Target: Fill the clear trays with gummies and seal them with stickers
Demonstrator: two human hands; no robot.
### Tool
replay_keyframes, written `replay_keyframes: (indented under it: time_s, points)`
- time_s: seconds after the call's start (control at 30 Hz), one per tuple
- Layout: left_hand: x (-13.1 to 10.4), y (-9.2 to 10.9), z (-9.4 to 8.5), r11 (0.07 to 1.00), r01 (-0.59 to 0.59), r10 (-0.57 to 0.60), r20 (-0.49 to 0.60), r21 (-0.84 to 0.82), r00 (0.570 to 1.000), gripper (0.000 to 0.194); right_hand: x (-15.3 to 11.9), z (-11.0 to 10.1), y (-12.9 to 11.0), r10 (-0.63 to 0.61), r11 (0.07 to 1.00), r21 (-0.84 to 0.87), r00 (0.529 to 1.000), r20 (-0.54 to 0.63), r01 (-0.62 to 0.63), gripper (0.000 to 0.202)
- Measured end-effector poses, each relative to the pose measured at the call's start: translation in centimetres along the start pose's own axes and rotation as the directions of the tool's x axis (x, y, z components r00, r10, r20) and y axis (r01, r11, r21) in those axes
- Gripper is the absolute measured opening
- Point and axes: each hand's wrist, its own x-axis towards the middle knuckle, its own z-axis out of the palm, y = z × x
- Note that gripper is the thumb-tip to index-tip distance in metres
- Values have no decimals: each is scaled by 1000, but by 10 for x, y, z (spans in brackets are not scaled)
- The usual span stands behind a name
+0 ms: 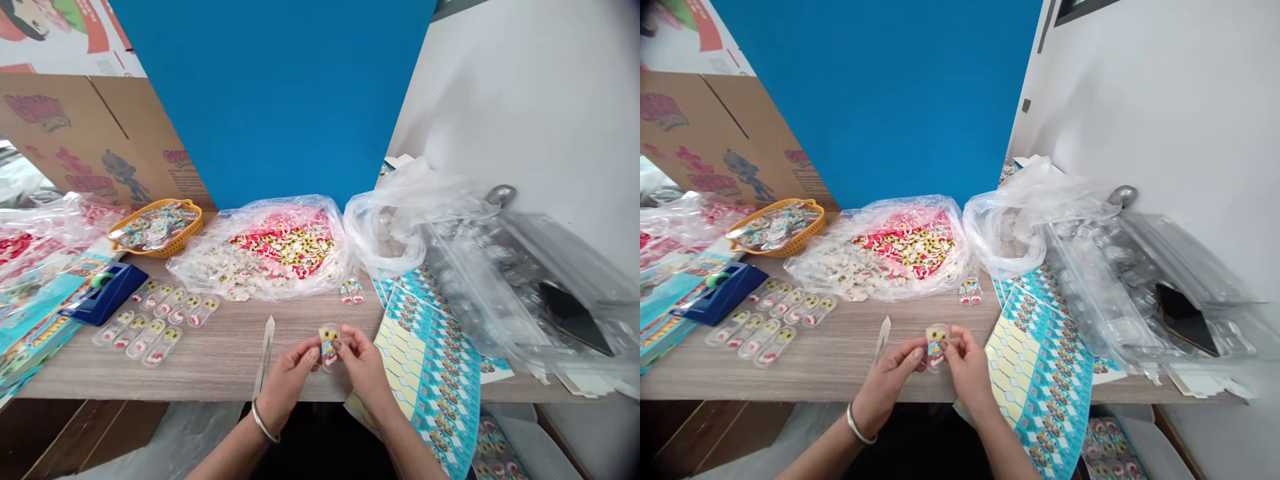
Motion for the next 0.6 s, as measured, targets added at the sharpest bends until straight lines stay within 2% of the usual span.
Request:
replay_keyframes:
  time_s: [0.07,0.13,0.23,0.33,0.4,0.43,0.5,0.6]
  points:
    - [4,-3,-15,985,-48,56,-44,167,997,42,30,-20,6,-27,992,-123,989,-148,9,45]
    - [7,-6,-35,948,-110,160,-148,300,976,42,64,-41,4,-114,926,-377,956,-269,4,48]
    - [5,-7,-68,810,-201,388,-245,552,889,26,110,-62,-7,-142,876,-481,948,-286,-14,51]
    - [-2,0,-109,601,-248,594,-216,760,775,21,143,-70,-8,-165,817,-576,958,-237,-2,51]
    - [-8,7,-146,448,-193,681,-193,873,706,23,157,-74,3,-225,625,-779,965,-135,37,51]
    - [-12,11,-167,369,-136,713,-186,919,677,25,161,-76,11,-221,561,-825,972,-75,64,51]
    - [-22,20,-209,228,9,755,-183,974,630,28,163,-82,27,-281,503,-859,958,-55,99,50]
    - [-32,34,-267,99,264,738,-249,959,627,37,150,-86,41,-439,432,-878,898,-6,205,48]
